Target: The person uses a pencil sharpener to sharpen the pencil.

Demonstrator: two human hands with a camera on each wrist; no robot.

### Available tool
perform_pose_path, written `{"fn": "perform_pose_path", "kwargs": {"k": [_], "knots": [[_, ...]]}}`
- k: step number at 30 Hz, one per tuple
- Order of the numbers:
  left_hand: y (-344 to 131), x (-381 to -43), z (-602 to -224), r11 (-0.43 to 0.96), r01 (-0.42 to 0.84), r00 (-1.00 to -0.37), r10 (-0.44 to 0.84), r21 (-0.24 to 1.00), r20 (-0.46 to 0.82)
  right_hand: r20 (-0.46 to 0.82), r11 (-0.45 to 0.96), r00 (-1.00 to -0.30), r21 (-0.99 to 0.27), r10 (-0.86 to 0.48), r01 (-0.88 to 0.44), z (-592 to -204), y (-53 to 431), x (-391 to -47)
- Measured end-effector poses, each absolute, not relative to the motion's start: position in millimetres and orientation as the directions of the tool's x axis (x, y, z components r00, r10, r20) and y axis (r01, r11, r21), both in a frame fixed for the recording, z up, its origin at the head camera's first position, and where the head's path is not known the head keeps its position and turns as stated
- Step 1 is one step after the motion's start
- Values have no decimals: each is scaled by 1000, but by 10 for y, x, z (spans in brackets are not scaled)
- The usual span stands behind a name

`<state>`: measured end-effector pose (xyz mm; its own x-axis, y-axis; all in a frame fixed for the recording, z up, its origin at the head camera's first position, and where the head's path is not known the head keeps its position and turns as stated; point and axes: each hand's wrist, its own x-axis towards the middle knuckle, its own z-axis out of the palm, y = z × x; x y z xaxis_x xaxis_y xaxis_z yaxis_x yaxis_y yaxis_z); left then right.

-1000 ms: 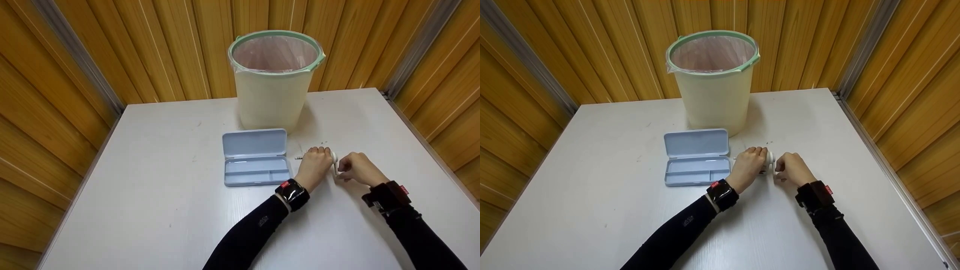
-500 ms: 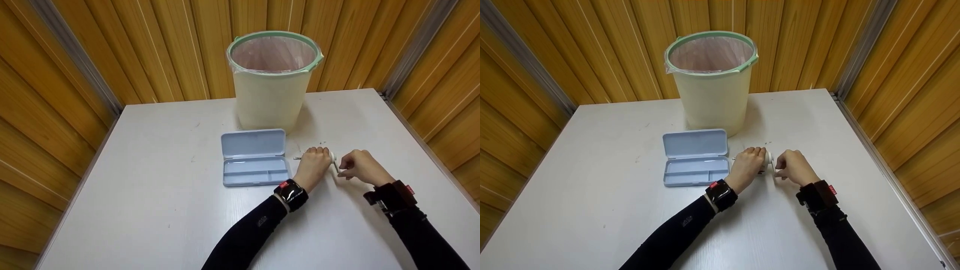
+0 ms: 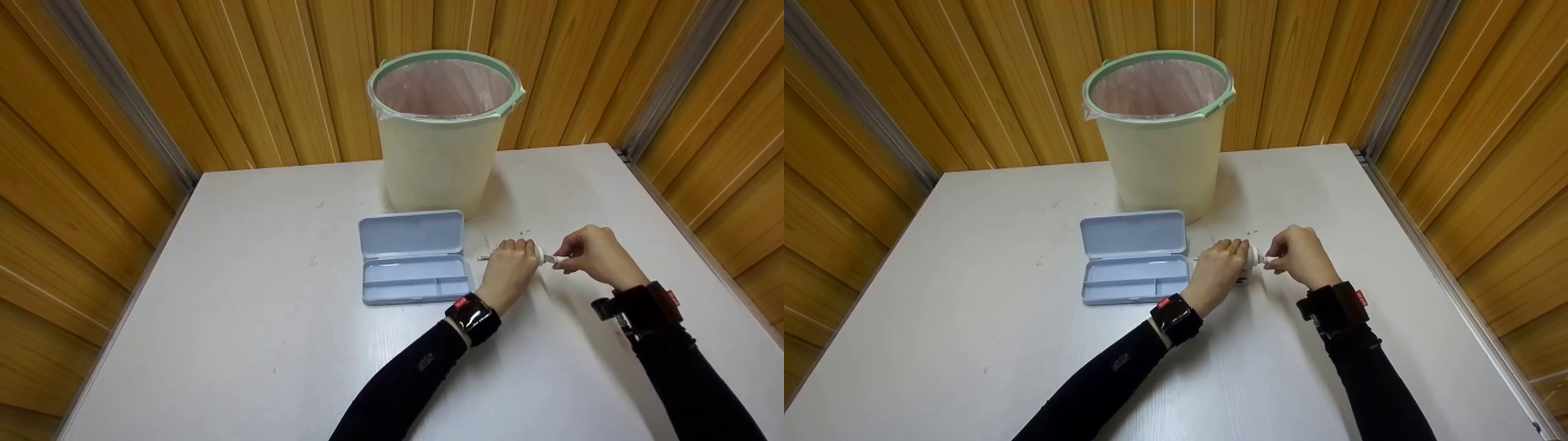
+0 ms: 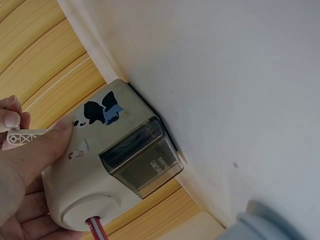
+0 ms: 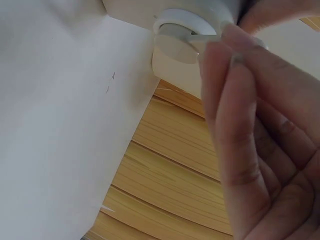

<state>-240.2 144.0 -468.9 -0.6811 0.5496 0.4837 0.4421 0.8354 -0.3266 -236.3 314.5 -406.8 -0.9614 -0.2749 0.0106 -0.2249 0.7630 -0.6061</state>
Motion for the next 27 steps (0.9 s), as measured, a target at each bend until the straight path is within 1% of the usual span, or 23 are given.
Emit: {"fn": "perform_pose_path", "kwargs": {"k": [4, 7, 15, 17, 21, 27], "knots": [[1432, -2409, -4689, 833, 456, -673, 553, -314, 492, 86, 774, -970, -588, -227, -233, -4052, 3102, -2383], [1429, -2413, -4680, 827, 472, -669, 561, -305, 487, 112, 787, -975, -576, -193, -222, -4030, 3061, -2428], [1407, -2435, -4686, 820, 490, -659, 570, -295, 491, 199, 853, -963, -456, -179, -253, -4056, 2950, -2622], [1404, -2437, -4690, 821, 485, -655, 569, -300, 497, 221, 860, -960, -442, -170, -254, -4089, 2935, -2661], [1396, -2435, -4699, 822, 480, -647, 568, -308, 508, 245, 856, -957, -450, -154, -253, -4146, 2934, -2712], [1406, -2430, -4710, 827, 479, -641, 559, -296, 526, 238, 847, -961, -473, -143, -243, -4224, 2950, -2788]]}}
